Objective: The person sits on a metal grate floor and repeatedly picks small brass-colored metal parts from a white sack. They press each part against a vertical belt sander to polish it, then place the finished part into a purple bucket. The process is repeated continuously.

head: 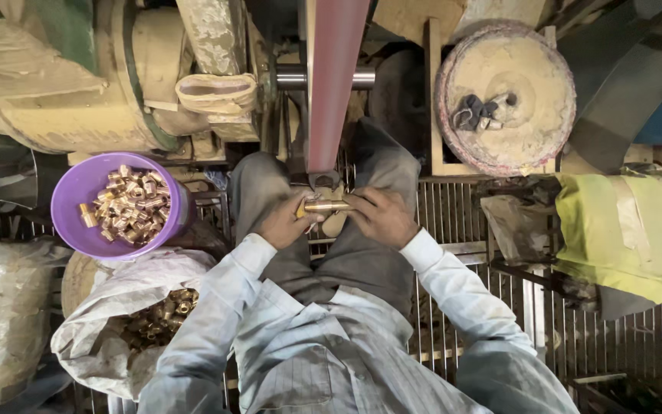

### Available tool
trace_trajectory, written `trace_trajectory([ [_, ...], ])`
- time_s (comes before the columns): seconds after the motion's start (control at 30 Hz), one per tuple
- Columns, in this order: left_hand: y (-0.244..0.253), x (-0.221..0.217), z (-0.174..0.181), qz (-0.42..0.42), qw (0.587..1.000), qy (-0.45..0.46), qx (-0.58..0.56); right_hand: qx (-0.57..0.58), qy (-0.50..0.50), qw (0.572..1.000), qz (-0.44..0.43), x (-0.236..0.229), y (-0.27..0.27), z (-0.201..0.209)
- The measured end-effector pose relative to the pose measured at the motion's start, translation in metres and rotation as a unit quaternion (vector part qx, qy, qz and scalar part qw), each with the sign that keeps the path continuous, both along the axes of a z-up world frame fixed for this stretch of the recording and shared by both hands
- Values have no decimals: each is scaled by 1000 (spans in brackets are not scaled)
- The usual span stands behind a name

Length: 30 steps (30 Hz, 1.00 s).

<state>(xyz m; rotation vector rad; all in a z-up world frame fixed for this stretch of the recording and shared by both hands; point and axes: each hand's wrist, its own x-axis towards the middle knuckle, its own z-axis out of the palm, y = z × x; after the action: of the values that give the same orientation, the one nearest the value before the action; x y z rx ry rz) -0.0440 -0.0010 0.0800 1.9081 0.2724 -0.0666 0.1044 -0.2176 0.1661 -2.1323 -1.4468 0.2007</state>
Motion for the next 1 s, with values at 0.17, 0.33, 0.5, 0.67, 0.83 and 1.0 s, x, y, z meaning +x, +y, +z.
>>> trace_trajectory([
  [0.17, 3, 17, -28, 7, 990, 39, -136, 63, -107, 992, 13, 10, 6, -29],
  [0.33, 4, 43, -60, 63, 945, 78, -311, 54, -128, 990, 28, 31, 17, -60],
  [0.5, 4, 49, -70, 93, 919, 94, -372, 61, -139, 988, 34, 40, 25, -70],
  [0.67, 2, 50, -72, 96, 915, 100, -379, 72, -129, 988, 53, 45, 29, -71],
  [0.83, 1, 53, -67, 100, 921, 102, -363, 49, -93, 993, 50, 50, 33, -74],
  [1.0, 1, 53, -58, 106, 918, 116, -363, 3, -18, 1000, 23, 54, 34, -79],
])
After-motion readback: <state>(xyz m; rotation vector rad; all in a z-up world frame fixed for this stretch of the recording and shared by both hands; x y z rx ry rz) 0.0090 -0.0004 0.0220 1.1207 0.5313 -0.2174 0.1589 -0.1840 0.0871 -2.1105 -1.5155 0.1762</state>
